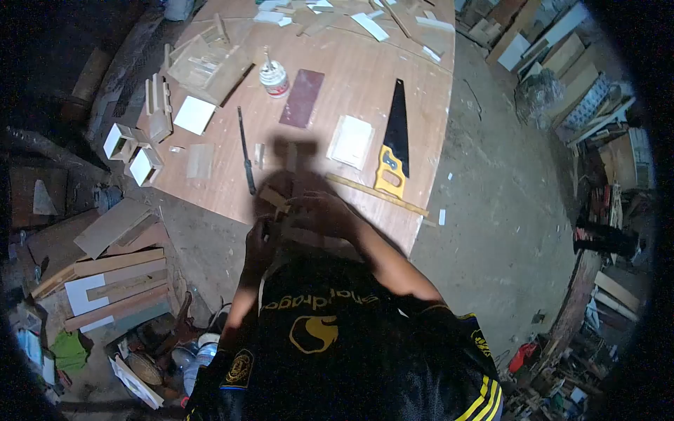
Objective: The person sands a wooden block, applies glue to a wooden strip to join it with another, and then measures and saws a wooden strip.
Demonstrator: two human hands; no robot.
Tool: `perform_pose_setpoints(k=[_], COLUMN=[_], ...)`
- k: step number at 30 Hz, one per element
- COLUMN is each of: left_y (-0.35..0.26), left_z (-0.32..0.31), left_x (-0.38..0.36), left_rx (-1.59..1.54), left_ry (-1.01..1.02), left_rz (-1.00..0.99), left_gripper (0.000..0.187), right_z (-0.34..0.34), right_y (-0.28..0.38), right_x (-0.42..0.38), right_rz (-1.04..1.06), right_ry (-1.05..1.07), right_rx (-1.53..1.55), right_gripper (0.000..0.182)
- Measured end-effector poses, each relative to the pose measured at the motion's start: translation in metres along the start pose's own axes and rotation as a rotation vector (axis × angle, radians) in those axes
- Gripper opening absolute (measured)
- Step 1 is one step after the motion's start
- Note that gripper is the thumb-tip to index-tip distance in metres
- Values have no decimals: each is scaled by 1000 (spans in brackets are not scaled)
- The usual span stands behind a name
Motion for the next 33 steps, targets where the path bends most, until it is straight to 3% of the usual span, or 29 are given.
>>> perform_pose_setpoints(k=[1, 2, 3, 4, 5, 7, 9, 11, 13, 15, 19, 22, 28, 33], left_y=[4, 6, 13, 20, 24, 29, 6, -10, -11, -7, 0, 2, 1, -3], left_z=[8, 18, 29, 36, 44, 49, 67, 79, 88, 95, 101, 100, 99, 100], left_x=[6, 14, 21, 28, 36, 60, 88, 111, 127, 140, 148, 149, 156, 162], left_rx=[-43, -47, -306, -566, -571, -1412, -1482, -1555, -1591, -1586, -1600, -1618, -1748, -1654], left_ry=[-39, -52, -55, -58, -75, 46, 87, 143, 173, 208, 188, 194, 172, 156], left_rz=[126, 125, 247, 368, 375, 491, 459, 434, 420, 398, 367, 339, 327, 333], left_gripper=[23, 23, 28, 33, 33, 32, 31, 31, 30, 30, 29, 27, 25, 26], right_z=[5, 9, 12, 16, 21, 39, 63, 88, 100, 117, 115, 110, 112, 115], right_y=[5, 7, 7, 2, 2, 4, 9, -8, -69, -65, -105, -107, -83, -64], right_x=[13, 25, 36, 47, 62, 102, 146, 195, 244, 280, 326, 336, 337, 326], right_rz=[12, -104, -222, -277, -274, -171, -183, -268, -241, -414, -479, -434, -527, -547], right_ry=[6, 97, 189, 95, 113, 49, -15, -136, -461, -491, -445, -436, -294, -333], right_rx=[-6, 64, 133, 433, 432, 240, 270, 113, 116, -11, -160, -207, -555, -541], right_gripper=[25, 29, 33, 33, 33, 35, 35, 41, 57, 71, 67, 43, 41, 36])
Point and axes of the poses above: each hand's wrist, its own x-axis towards the middle knuckle, its own z-axis out of the back of the hand, y = z × x, the point moved 3 cm from there along x, towards the middle knuckle, and after that the axes turned 2 degrees about -x, right-handed, at the moved point
